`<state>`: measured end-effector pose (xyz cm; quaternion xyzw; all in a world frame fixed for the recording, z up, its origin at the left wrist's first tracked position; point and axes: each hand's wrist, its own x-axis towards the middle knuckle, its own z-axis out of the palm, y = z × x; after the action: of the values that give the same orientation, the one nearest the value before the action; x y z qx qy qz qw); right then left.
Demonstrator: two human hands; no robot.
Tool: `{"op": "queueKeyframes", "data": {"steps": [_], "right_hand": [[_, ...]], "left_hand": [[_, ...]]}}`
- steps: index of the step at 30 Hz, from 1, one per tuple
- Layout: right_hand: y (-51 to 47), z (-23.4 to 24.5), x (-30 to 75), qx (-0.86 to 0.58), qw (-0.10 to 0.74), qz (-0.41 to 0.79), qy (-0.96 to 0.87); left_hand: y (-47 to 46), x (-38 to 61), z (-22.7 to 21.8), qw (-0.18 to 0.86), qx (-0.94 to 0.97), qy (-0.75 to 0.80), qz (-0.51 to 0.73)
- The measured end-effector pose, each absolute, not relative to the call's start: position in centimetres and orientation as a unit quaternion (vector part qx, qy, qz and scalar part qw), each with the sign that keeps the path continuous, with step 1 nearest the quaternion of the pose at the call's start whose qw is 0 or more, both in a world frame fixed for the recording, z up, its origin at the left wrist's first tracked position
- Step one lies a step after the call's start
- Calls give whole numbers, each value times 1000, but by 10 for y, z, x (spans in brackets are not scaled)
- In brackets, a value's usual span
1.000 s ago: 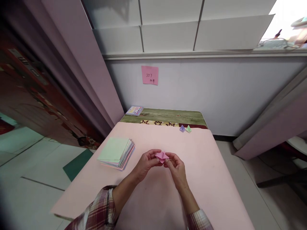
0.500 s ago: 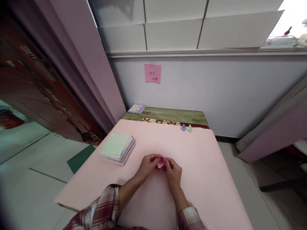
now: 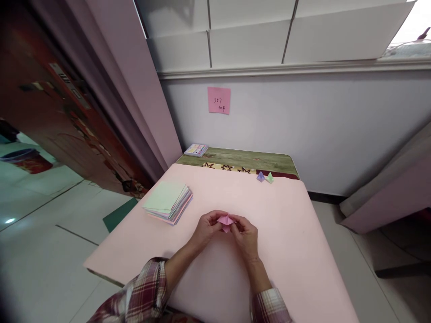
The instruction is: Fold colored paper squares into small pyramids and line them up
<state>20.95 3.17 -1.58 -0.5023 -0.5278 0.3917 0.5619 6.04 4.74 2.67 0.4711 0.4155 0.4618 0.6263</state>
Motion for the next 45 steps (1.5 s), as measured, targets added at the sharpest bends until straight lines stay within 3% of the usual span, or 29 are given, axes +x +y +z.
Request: {"op": "queueKeyframes", "data": {"steps": [10, 17, 21, 33, 39, 45], "right_hand": [[30, -19, 205, -512, 530, 370, -565], [28, -22, 205, -574, 440, 251, -643], [26, -18, 203, -605, 369, 174, -684], [27, -21, 202, -527, 318, 81, -784], [28, -26, 204, -536, 333, 95, -770], [29, -29, 203, -590, 342, 159, -715]], "left_hand": [[44, 50, 6, 591, 499, 430, 465], [47, 43, -6, 434, 602, 515, 428], [47, 39, -9, 284, 699, 544, 367], [40, 28, -15, 13, 870, 413, 269], [38, 28, -15, -19, 878, 408, 249], [41, 25, -18, 55, 855, 424, 293]]}}
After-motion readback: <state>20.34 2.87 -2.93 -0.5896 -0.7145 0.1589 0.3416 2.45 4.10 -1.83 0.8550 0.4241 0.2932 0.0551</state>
